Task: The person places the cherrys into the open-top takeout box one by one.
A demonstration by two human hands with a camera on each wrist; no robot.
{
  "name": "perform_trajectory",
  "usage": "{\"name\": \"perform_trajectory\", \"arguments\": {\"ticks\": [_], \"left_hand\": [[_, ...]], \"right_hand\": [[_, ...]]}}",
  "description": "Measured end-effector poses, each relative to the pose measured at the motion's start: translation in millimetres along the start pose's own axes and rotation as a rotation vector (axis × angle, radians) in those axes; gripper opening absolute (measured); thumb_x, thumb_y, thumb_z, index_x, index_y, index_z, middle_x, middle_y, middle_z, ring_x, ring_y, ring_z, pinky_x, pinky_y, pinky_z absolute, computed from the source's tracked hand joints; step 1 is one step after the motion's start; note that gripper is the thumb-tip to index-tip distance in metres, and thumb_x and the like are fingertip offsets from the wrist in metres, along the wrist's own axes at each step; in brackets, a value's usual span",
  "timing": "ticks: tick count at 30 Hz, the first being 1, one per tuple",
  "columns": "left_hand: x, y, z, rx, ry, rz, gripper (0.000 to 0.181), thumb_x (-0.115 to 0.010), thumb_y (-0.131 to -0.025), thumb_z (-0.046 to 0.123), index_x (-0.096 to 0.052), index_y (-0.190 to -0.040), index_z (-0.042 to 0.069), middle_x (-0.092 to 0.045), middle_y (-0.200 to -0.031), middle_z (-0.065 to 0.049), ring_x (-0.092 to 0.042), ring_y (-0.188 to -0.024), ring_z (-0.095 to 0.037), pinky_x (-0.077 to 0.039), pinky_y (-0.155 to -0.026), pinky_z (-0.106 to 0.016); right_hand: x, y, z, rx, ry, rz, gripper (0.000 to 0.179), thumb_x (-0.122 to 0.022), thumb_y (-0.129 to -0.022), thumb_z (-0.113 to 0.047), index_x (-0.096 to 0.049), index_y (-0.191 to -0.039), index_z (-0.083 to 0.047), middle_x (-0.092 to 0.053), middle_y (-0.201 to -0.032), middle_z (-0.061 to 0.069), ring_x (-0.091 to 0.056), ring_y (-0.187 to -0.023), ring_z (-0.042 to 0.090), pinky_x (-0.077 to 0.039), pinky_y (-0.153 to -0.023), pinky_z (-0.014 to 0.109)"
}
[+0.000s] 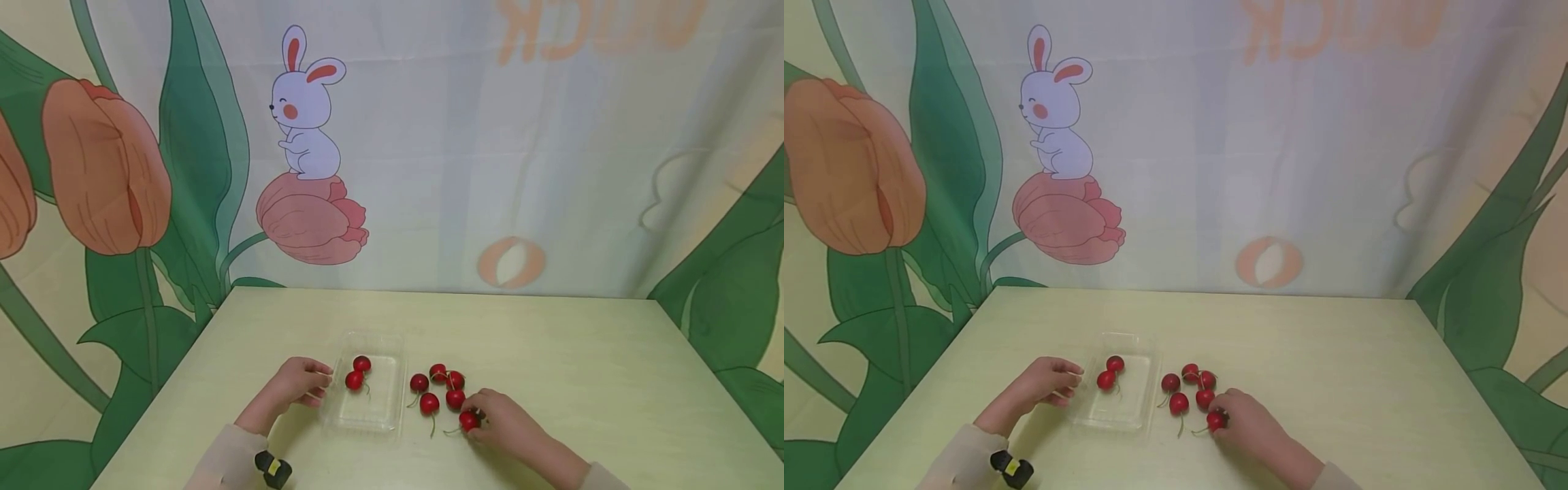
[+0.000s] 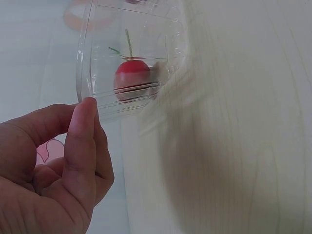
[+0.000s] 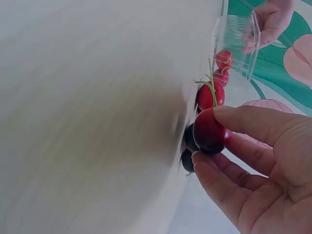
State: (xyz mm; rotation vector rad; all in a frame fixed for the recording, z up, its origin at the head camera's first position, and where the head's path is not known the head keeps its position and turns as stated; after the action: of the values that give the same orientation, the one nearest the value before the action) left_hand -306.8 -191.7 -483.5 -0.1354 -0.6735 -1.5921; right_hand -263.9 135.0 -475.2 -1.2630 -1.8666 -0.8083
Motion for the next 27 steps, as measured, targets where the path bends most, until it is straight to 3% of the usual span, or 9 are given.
{"name": "perform_trajectory", "arguments": {"ticks": [11, 20, 27], "left_hand": [[-0.2, -0.4, -0.4, -0.004, -0.007, -0.001, 0.025, -0.064, -0.098, 0.008, -0.066, -0.117, -0.008, -0.070, -0.095, -0.016, -0.062, -0.070, -0.016, -0.061, -0.060, -0.025], [-0.2, 0.2, 0.7, -0.008, -0.007, -0.003, 0.025, -0.064, -0.098, 0.008, -0.066, -0.117, -0.008, -0.070, -0.094, -0.016, -0.062, -0.071, -0.016, -0.061, -0.060, -0.025], [-0.7, -0.5, 0.0, -0.009, 0.002, 0.000, 0.025, -0.064, -0.097, 0.007, -0.066, -0.116, -0.008, -0.069, -0.093, -0.015, -0.062, -0.070, -0.016, -0.061, -0.059, -0.025]], "right_hand": [[18, 7.5, -2, 0.049, 0.022, 0.012, 0.029, -0.084, -0.077, -0.004, -0.074, -0.104, -0.005, -0.068, -0.099, 0.002, -0.064, -0.091, 0.016, -0.060, -0.083, 0.040], [31, 12.0, -14, 0.172, 0.046, 0.060, 0.026, -0.083, -0.080, -0.007, -0.074, -0.104, -0.008, -0.069, -0.100, -0.001, -0.063, -0.087, 0.012, -0.058, -0.077, 0.026], [36, 14.4, -25, 0.229, 0.057, 0.089, 0.026, -0.083, -0.081, -0.009, -0.075, -0.106, -0.008, -0.070, -0.102, -0.001, -0.064, -0.086, 0.012, -0.057, -0.075, 0.023]]}}
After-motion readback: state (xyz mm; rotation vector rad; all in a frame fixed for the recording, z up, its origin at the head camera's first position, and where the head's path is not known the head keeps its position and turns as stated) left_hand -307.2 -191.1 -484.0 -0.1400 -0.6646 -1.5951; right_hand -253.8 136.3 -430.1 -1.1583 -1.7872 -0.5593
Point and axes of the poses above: each hand's wrist, its own y-axis away from the middle knuckle, its own x-axis out of the back of the hand, z = x × y, the point moved 9 cm from there along -y, towards the middle knuckle
